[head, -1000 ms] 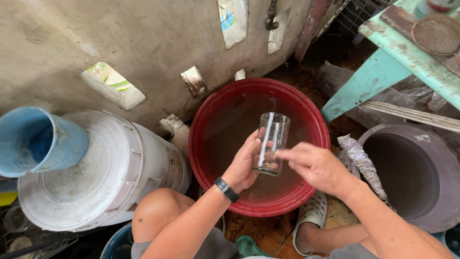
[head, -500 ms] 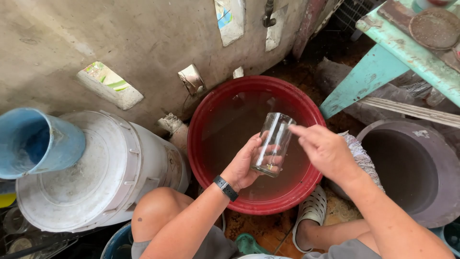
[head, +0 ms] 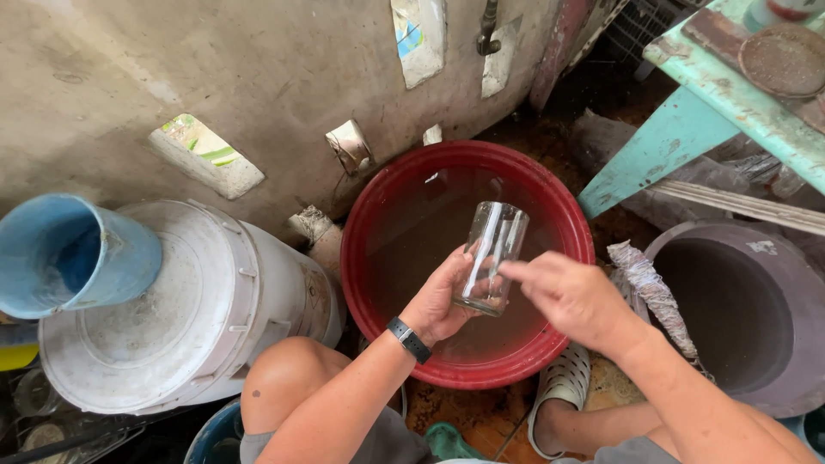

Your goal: A person is washing a glass cup in a red basin filled with water using a white cloth and then placing it in a tray.

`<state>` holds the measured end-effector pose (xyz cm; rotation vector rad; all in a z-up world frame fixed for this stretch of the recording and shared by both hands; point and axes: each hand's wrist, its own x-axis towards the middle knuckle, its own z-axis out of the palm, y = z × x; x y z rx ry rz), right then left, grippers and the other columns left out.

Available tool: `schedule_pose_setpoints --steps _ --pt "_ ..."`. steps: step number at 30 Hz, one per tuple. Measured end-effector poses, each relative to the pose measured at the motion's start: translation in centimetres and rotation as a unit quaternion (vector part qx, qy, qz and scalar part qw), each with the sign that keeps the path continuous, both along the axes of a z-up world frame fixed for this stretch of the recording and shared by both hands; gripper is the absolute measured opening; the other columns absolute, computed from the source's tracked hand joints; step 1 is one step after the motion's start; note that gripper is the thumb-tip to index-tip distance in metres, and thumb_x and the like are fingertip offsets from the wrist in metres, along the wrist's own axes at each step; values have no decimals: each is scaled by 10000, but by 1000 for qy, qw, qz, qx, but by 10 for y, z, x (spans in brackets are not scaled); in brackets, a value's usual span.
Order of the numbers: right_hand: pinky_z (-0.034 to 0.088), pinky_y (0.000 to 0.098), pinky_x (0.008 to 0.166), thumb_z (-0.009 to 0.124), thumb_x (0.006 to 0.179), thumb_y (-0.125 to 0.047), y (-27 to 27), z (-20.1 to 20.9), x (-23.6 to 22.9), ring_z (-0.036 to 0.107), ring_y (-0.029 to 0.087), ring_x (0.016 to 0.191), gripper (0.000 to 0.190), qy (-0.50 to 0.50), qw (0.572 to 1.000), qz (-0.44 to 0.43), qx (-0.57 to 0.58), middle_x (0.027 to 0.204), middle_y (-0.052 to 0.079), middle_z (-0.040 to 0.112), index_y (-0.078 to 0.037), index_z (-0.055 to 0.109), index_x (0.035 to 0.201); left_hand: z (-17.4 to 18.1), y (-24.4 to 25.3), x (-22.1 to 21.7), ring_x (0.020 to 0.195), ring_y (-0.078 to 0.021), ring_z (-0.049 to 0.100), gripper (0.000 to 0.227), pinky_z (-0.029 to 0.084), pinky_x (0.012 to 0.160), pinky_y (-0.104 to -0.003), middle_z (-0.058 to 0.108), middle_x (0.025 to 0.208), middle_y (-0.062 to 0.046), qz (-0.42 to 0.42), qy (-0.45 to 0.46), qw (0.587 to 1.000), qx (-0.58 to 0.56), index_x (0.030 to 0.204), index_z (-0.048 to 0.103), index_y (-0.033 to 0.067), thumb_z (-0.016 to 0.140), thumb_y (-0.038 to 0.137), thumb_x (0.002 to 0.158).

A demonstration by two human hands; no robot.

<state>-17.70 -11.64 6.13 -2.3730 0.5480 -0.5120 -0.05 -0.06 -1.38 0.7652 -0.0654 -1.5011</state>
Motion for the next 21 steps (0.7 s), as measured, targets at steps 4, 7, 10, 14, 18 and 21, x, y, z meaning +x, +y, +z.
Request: schedule_pose_setpoints --steps 4,7,10,14,18,21 --pt "633 339 718 682 900 -145 -10 -5 -1 749 209 759 313 0 999 25 -42 818 -19 744 -338 811 1111 28 1 -1 1043 -341 709 583 604 842 -581 618 1266 -216 -4 2 1000 -20 1512 442 211 577 371 969" --pt "606 357 774 659 953 -162 -24 -9 -2 727 203 858 324 -11 996 -80 -33 940 -17 715 -305 758 1227 25 0 2 1005 -315 732 558 634 790 -499 622 1268 -202 -7 7 1000 -14 1519 428 227 511 357 983" --pt "612 358 731 669 912 -182 -6 -15 -2 727 207 808 357 6 993 -26 -118 871 -23 696 -354 741 1216 24 1 2 981 -264 714 575 633 814 -466 616 1275 -188 9 -34 999 -13 1548 387 219 514 319 996" --pt "624 314 701 644 915 -163 -6 -8 0 728 170 768 359 5 990 37 -136 842 -64 693 -366 756 1189 15 -4 2 1020 -251 699 622 633 810 -465 605 1295 -174 8 -64 998 -9 1547 389 203 563 304 959" --pt "608 330 773 655 945 -185 -32 -13 -6 713 169 838 370 0 989 -79 -126 930 -56 682 -367 738 1256 14 -1 2 1031 -262 704 612 634 806 -438 609 1304 -143 -8 -42 999 -3 1552 407 225 536 346 967" --pt "630 276 727 624 935 -173 -6 -18 -4 730 137 758 395 7 991 27 -133 822 -54 704 -376 735 1254 6 -2 0 1033 -282 700 624 646 801 -450 592 1332 -167 -15 -38 999 -11 1545 418 224 567 354 953"
